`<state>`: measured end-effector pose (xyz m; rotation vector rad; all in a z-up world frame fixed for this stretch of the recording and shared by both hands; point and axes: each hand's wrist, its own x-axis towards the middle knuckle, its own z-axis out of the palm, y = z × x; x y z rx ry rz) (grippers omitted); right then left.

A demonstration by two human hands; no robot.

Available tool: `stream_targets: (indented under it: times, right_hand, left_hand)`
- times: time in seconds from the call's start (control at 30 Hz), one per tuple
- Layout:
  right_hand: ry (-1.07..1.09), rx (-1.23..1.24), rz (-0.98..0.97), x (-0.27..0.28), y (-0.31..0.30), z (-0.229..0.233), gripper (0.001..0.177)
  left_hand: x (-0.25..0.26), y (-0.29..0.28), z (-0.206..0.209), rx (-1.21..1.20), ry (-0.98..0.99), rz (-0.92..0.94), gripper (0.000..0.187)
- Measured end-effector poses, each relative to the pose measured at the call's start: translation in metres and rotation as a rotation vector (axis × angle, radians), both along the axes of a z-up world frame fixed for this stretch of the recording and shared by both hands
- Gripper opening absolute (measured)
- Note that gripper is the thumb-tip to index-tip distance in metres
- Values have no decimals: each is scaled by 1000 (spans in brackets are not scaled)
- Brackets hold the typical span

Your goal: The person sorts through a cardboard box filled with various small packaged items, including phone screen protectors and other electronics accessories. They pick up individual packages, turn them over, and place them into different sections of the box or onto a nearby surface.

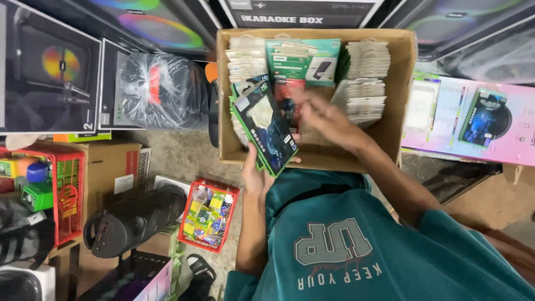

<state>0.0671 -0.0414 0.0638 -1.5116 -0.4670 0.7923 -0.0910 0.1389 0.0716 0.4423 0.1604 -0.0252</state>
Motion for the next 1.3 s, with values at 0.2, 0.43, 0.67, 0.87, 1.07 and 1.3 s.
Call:
stream_targets:
  times: [0.2, 0.43, 0.67, 0.87, 1.07, 1.3]
  right_hand:
    - [-70, -205, -132, 55, 28, -169, 51]
    - [-311, -549, -23, 56, 41, -192, 26]
    - [-565, -559, -606, 55, 48, -158, 24]
    - [-584, -321, -753, 56, 70, -162, 43]
    - [-690, -454, -622, 52, 63, -176, 50]
    - [275, 167, -527, -21, 47, 6, 43]
  left_hand:
    - [-11, 21, 21, 20, -157, 8, 86]
    - [-23, 30, 20, -17, -142, -41, 87]
    - [-34, 39, 34, -63, -81, -8, 82]
    - [-36, 40, 35, -72, -129, -3, 82]
    - [-56, 34, -35, -167, -141, 34, 75]
    - [-38, 25, -2, -200, -107, 45, 59]
